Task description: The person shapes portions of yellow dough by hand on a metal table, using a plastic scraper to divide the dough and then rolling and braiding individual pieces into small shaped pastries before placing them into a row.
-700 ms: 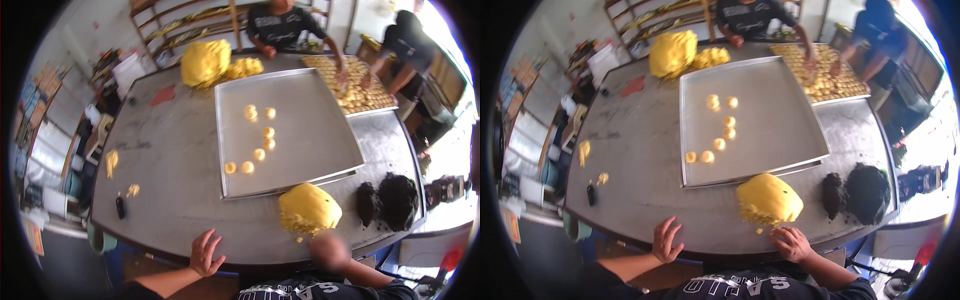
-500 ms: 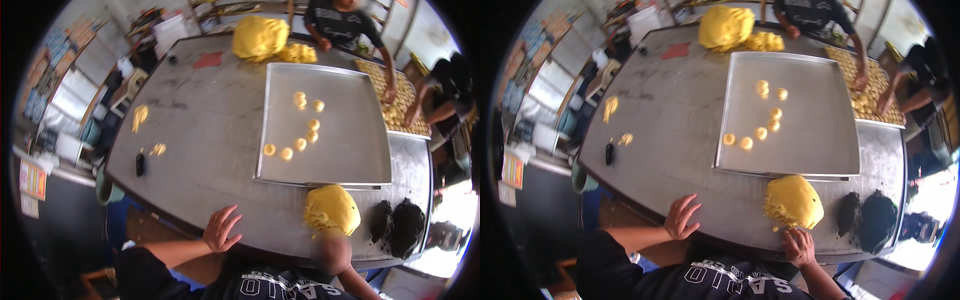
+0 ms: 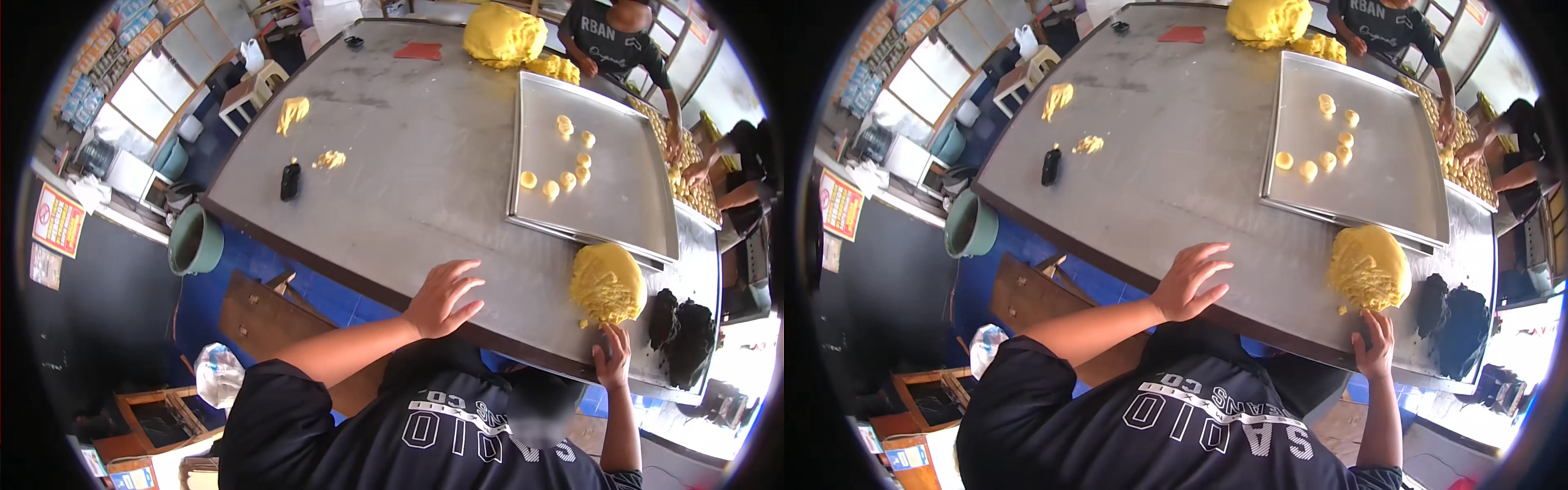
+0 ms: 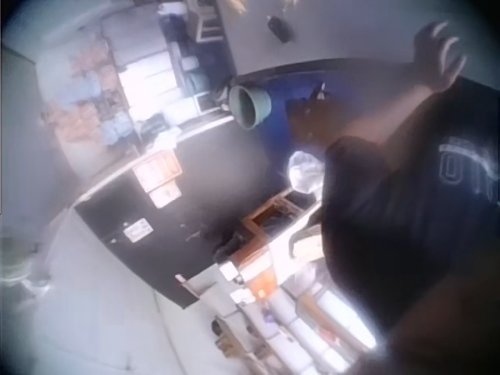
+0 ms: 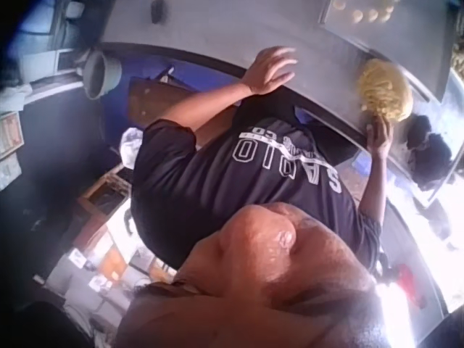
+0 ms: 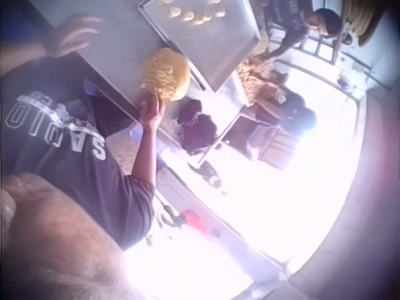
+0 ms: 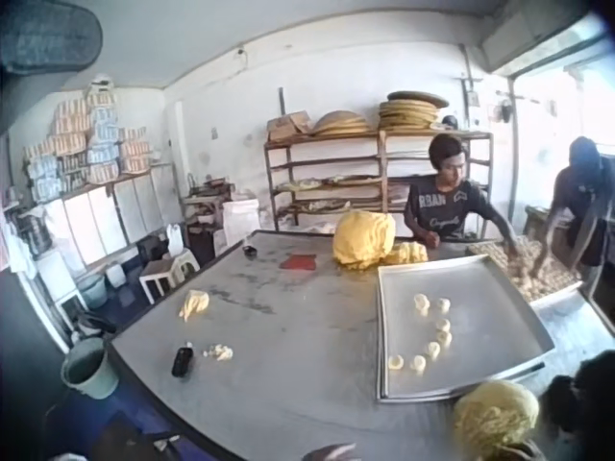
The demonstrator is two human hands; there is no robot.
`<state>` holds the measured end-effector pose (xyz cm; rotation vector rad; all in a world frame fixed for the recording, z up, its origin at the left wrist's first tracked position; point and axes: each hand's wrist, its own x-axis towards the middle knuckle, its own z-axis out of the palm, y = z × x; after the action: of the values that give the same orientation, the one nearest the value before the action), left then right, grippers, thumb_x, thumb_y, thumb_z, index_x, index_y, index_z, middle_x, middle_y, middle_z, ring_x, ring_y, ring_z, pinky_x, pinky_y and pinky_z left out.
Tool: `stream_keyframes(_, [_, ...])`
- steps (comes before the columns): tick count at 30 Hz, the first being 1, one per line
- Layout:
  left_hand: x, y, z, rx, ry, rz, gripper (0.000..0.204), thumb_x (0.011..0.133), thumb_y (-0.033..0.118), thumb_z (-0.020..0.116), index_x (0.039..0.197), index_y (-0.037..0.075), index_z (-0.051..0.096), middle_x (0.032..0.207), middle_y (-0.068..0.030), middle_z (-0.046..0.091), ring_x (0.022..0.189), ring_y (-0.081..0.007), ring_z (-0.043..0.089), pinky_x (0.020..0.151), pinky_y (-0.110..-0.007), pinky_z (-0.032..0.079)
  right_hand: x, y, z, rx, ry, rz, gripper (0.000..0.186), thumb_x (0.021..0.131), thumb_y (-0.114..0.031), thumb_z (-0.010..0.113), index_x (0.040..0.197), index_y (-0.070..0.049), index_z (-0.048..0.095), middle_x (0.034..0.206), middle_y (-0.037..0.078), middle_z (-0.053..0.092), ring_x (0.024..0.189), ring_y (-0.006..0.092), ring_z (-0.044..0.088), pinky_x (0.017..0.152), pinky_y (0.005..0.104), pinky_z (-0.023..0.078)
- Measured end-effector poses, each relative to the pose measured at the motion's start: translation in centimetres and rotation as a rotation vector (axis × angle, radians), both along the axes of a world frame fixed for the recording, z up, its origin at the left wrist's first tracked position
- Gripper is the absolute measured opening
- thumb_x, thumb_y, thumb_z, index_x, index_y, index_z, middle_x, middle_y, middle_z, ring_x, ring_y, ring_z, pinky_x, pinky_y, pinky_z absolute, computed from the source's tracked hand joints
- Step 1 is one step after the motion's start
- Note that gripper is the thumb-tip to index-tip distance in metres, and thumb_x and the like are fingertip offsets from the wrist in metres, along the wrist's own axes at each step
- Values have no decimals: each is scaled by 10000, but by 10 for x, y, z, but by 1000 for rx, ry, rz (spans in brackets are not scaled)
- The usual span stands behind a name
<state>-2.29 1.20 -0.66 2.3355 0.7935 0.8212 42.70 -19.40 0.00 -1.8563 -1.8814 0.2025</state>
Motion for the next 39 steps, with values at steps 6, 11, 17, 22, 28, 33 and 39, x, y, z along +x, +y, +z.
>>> stream_keyframes(6, [-45, -9, -6, -42, -295, 92, 241, 1038, 139, 685, 1261, 61, 729, 1404, -138, 688, 1315, -314, 637, 1130, -447, 477, -2, 0, -13, -52, -78, 29, 499, 905, -161, 739, 1380, -21, 674, 1348, 221, 661, 1254, 443, 615, 1103, 529, 483])
stream_keyframes(11, [-174, -19, -2, 39, -322, 568, 121, 1042, 71, 658, 1042, 25, 770, 992, -125, 782, 902, -296, 737, 849, -385, 567, 9, -13, -28, -33, -166, -10, 466, 954, -201, 723, 1388, -31, 696, 1397, 220, 662, 1294, 429, 619, 1119, 516, 484])
stream_keyframes(17, [-242, 18, 3, 266, 191, 275, 127, 977, 75, 727, 1087, 32, 775, 937, -101, 753, 815, -302, 695, 730, -409, 533, 9, -11, -34, -44, -287, 9, 437, 1014, -172, 693, 1427, -29, 684, 1410, 192, 667, 1276, 395, 624, 1105, 506, 490])
stream_keyframes(22, [-196, 77, -12, 148, 203, 121, 99, 1012, 145, 707, 1007, 52, 741, 768, -107, 602, 712, -328, 600, 685, -445, 488, 27, -13, -38, -84, -339, 20, 452, 1070, -255, 624, 1460, -30, 665, 1434, 198, 655, 1319, 406, 600, 1134, 527, 462])
stream_keyframes(28, [-195, 76, -11, -2, 303, 157, 173, 998, 153, 649, 1127, 48, 696, 775, -70, 572, 716, -279, 580, 703, -430, 458, 23, -13, -31, -152, -258, -14, 462, 1050, -232, 603, 1433, 20, 664, 1430, 223, 636, 1310, 433, 600, 1138, 551, 457])
stream_keyframes(33, [-194, 73, -14, 6, 363, 178, 202, 1024, 184, 605, 1153, 43, 672, 756, -67, 553, 710, -288, 561, 731, -438, 453, 11, -3, -23, -137, -208, 18, 495, 1010, -280, 637, 1390, 35, 676, 1340, 233, 646, 1254, 447, 619, 1112, 566, 475])
stream_keyframes(39, [-186, 78, -17, 94, 321, 210, 180, 1028, 175, 596, 1122, 40, 670, 731, -57, 543, 694, -282, 554, 721, -433, 452, 10, -7, -17, -108, -182, -17, 480, 961, -248, 695, 1364, 12, 700, 1346, 221, 648, 1275, 448, 613, 1111, 565, 480])
